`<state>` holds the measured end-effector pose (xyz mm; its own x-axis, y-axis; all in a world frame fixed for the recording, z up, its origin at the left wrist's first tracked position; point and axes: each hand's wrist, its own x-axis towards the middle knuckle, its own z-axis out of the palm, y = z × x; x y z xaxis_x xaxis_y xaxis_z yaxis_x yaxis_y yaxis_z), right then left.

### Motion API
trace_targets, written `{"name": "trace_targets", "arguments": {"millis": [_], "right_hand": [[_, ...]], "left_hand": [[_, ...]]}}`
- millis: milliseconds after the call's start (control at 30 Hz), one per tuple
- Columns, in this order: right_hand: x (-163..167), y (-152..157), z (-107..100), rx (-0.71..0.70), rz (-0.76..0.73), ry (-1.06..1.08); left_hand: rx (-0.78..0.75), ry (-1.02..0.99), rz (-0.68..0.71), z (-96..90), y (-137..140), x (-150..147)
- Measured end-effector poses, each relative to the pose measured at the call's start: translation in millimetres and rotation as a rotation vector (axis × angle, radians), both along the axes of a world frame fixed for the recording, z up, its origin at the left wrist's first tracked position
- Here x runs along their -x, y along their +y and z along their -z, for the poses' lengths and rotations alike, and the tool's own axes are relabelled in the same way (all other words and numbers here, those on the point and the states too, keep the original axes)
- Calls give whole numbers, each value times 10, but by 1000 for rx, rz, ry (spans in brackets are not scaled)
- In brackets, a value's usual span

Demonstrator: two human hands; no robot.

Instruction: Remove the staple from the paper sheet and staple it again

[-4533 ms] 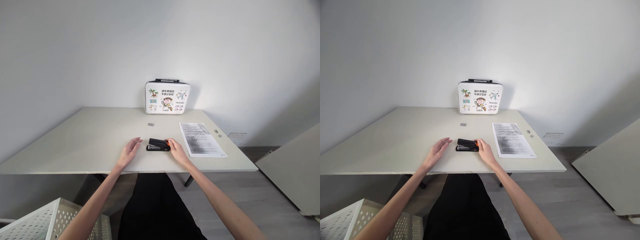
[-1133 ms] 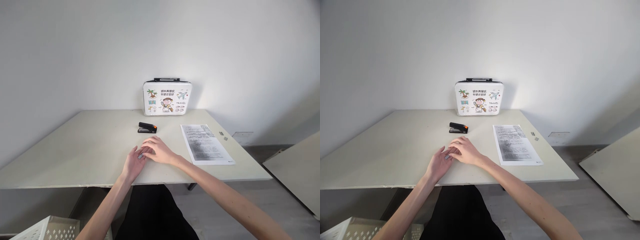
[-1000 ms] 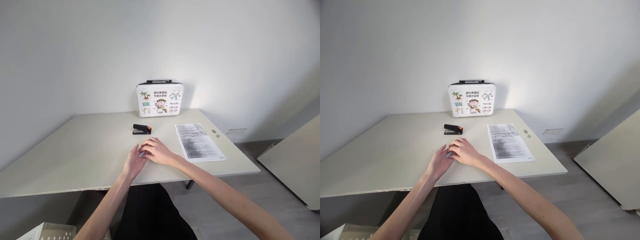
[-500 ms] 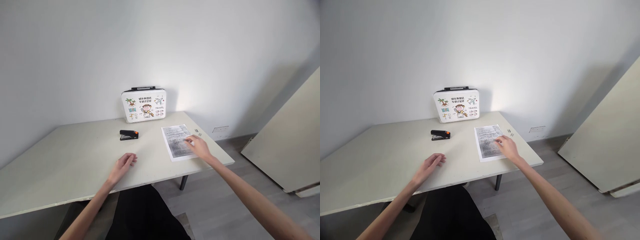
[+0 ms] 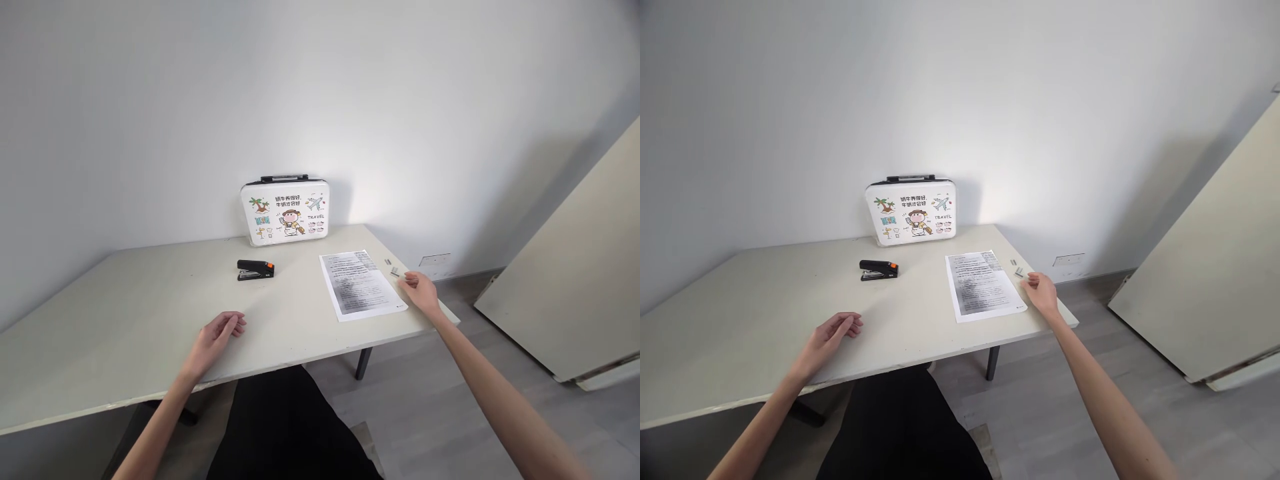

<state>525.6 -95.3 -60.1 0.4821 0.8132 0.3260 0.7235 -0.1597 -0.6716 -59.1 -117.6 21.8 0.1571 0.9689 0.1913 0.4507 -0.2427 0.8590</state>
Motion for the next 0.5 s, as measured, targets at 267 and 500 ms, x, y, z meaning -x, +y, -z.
{"name": "trace_targets", "arguments": {"millis": [267, 500], "right_hand": [[260, -464, -34, 3, -280, -40], [398, -481, -117, 115, -401, -255]], "left_hand": [[14, -39, -18, -62, -42, -31], [6, -49, -13, 2, -43, 2]]}}
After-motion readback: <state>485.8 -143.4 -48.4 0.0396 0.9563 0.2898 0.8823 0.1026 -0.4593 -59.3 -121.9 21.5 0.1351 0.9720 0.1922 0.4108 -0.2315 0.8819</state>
